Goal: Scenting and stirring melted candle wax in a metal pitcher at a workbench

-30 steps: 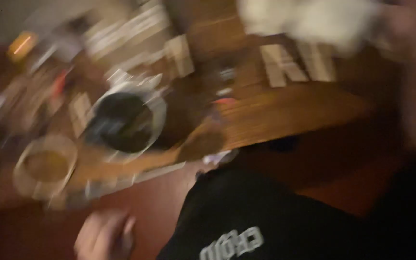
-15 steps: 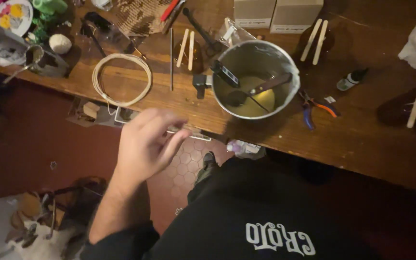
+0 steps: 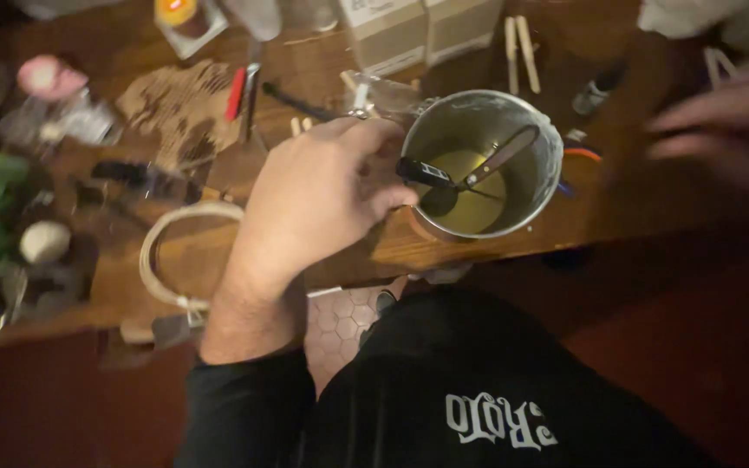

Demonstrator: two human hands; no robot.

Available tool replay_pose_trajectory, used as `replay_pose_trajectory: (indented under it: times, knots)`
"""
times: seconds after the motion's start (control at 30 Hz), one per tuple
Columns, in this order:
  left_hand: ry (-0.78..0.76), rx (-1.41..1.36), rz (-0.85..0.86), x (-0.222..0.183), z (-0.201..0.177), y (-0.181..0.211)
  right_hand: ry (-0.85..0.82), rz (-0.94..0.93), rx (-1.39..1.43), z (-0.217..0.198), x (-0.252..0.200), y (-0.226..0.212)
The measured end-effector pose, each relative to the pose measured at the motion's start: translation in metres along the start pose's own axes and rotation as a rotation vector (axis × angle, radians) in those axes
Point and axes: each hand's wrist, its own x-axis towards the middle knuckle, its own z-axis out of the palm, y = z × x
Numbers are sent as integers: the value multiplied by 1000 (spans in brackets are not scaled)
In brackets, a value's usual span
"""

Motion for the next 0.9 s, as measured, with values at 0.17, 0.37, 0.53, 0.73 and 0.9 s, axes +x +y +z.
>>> replay_pose_trajectory:
  times: [0.17,0.37,0.53,0.73,0.9]
  knots:
    - [-58,-41,83,4,6,-18,-487,-59,-669,9,90,-137]
    - [-4,-10,68,12,16,-31,-561,15,-765,28,133,-157]
    - [28,-11,124,16,24,-33,-623,-115,-869,48,141,-141]
    - [144,-179,208,18,12,-22,-667,-96,-543,16,149,-137]
    - [235,-180,297,16,4,-22,-574,132,-506,16,124,-123]
